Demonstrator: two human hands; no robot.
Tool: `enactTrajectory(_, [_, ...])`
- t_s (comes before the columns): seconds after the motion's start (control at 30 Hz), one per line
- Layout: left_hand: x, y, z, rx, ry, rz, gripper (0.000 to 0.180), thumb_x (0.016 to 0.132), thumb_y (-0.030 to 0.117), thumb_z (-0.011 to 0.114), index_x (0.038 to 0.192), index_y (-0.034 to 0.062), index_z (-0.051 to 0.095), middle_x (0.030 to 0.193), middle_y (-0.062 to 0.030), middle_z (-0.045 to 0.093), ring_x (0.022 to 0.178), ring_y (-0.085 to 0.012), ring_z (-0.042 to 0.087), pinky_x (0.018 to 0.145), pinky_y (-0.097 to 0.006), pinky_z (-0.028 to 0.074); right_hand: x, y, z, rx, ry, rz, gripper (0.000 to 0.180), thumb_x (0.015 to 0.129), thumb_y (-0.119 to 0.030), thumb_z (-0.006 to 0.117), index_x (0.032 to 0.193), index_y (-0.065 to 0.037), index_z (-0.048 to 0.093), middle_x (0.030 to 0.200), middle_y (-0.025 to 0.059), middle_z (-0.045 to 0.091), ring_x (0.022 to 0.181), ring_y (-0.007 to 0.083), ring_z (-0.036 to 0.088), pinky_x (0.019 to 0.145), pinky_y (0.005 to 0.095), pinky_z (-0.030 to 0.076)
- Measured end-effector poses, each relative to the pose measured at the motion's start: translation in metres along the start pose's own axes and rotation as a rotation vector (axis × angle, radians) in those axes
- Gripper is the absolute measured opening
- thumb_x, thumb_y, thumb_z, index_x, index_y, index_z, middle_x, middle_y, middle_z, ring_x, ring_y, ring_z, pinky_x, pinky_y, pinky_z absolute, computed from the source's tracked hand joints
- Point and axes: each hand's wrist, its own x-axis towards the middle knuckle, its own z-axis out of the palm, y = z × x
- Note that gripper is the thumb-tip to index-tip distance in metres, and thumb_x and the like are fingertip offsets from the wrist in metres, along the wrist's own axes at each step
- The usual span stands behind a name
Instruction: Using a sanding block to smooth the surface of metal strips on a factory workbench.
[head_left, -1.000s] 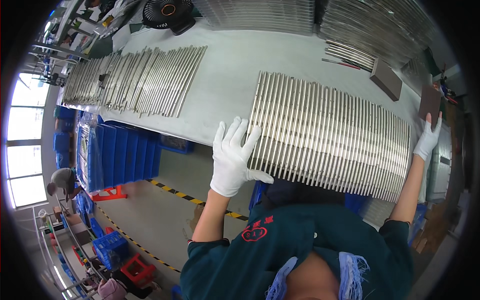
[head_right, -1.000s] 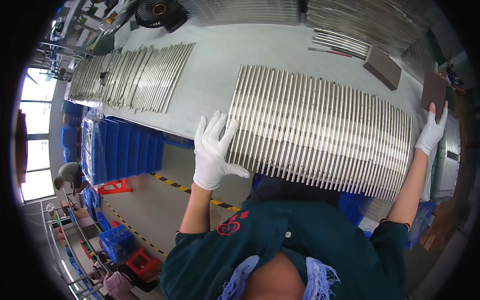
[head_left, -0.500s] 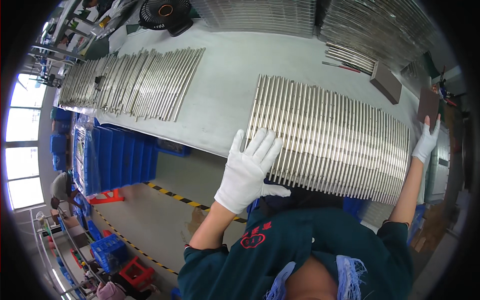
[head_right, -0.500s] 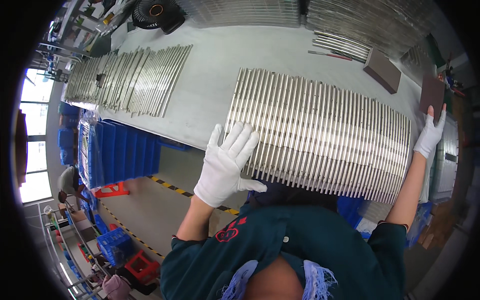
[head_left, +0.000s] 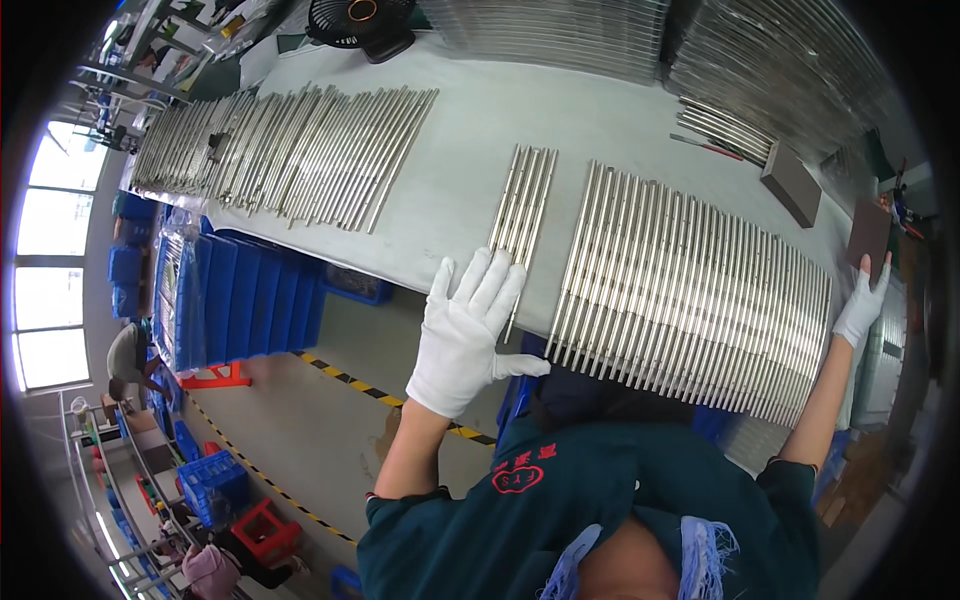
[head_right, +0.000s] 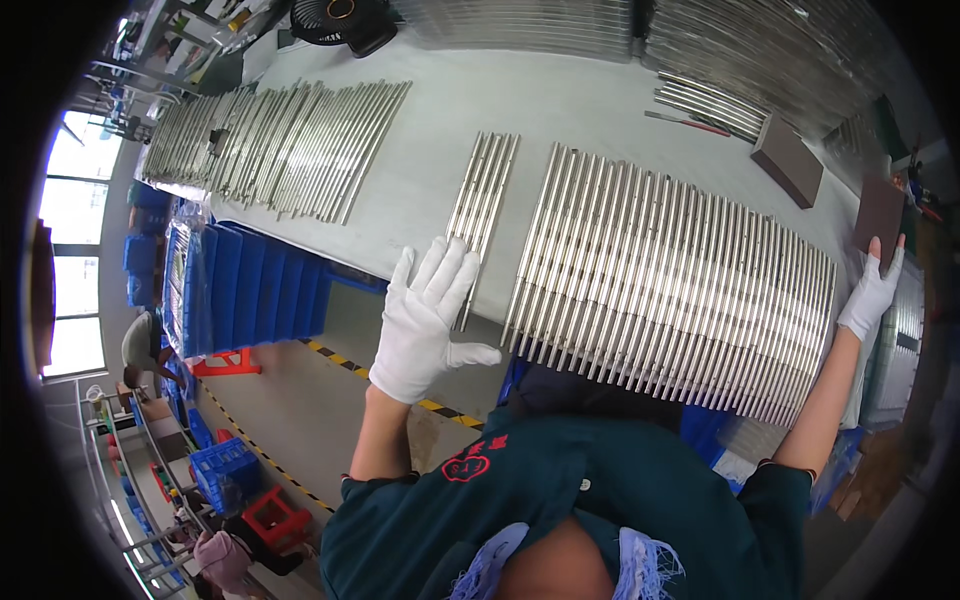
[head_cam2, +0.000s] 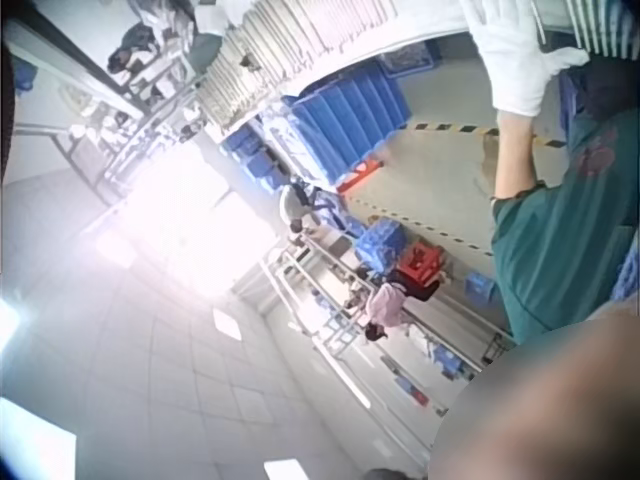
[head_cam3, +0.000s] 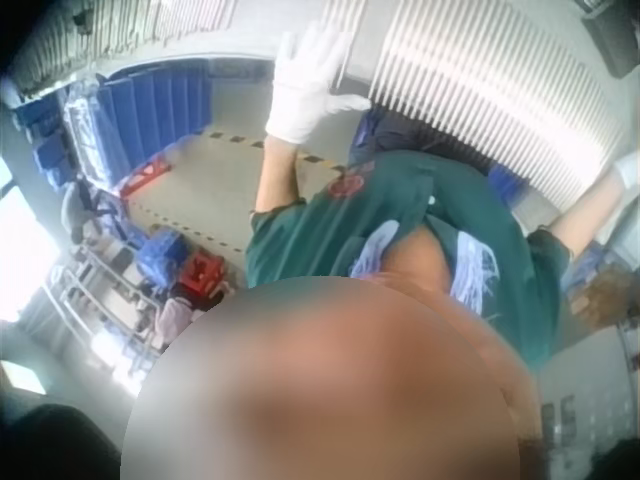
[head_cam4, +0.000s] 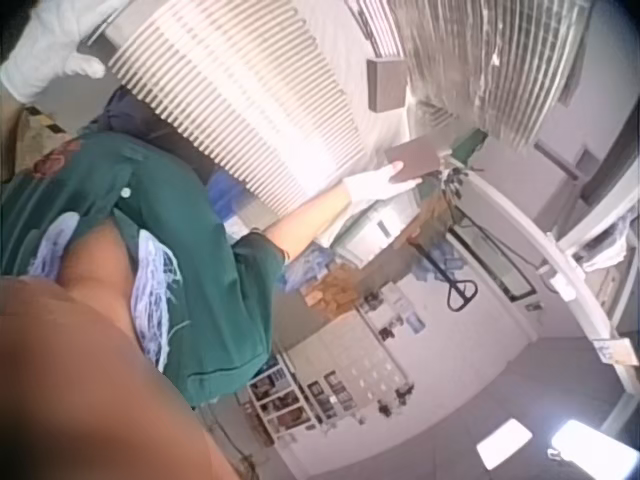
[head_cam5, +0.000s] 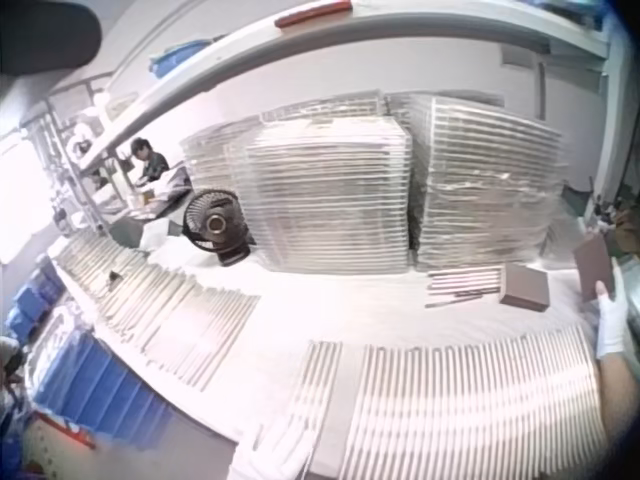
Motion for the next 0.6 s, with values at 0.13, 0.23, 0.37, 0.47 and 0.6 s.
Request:
enactTrajectory(0.13, [0.001, 0.008, 0.002, 0.038, -0.061, 0.068, 0.110, 0.061, 0.076, 0.064, 0.140, 0.0008, 0.050, 0.144, -0.0181, 0.052, 0.138, -0.0370, 0.044, 0.114, -0.060, 0.029, 0.000, -0.002, 0.000, -0.005, -0.004, 0.000, 0.062, 0.096, -0.037, 0.067, 0.148, -0.010, 0.049, 0.138, 0.0178, 0.058, 0.122, 0.0243, 0.057, 0.106, 0.0318, 0.040])
enactTrajectory(0.23, [0.003, 0.018, 0.003, -0.005, -0.116, 0.126, 0.110, 0.060, 0.076, 0.064, 0.140, 0.0014, 0.050, 0.143, -0.0171, 0.053, 0.137, -0.0363, 0.045, 0.113, -0.060, 0.029, -0.002, -0.010, 0.002, 0.002, 0.004, 0.017, 0.062, 0.096, -0.037, 0.068, 0.148, -0.010, 0.049, 0.139, 0.0178, 0.058, 0.123, 0.0242, 0.056, 0.106, 0.0319, 0.039])
enactTrajectory(0.37, [0.002, 0.025, 0.006, -0.057, -0.127, 0.181, 0.109, 0.061, 0.076, 0.062, 0.141, 0.0022, 0.050, 0.143, -0.0161, 0.053, 0.137, -0.0359, 0.045, 0.113, -0.061, 0.029, -0.001, -0.007, 0.002, 0.002, 0.002, 0.003, 0.062, 0.096, -0.037, 0.067, 0.148, -0.009, 0.048, 0.141, 0.0179, 0.056, 0.125, 0.0242, 0.055, 0.107, 0.0319, 0.039])
enactTrajectory(0.47, [0.002, 0.025, 0.005, -0.053, -0.140, 0.182, 0.109, 0.061, 0.076, 0.062, 0.140, 0.0023, 0.050, 0.143, -0.0159, 0.052, 0.137, -0.0363, 0.045, 0.112, -0.062, 0.029, -0.002, -0.007, 0.001, 0.009, 0.007, -0.016, 0.063, 0.096, -0.036, 0.067, 0.148, -0.008, 0.048, 0.142, 0.0179, 0.055, 0.126, 0.0243, 0.054, 0.107, 0.0319, 0.039])
enactTrajectory(0.6, [-0.002, 0.017, 0.000, -0.002, -0.133, 0.123, 0.109, 0.060, 0.076, 0.063, 0.140, 0.0038, 0.051, 0.145, -0.0163, 0.051, 0.138, -0.0382, 0.043, 0.112, -0.063, 0.028, -0.005, -0.012, 0.003, 0.017, 0.001, 0.003, 0.063, 0.096, -0.036, 0.067, 0.148, -0.007, 0.047, 0.142, 0.0175, 0.055, 0.126, 0.0243, 0.054, 0.107, 0.0319, 0.038])
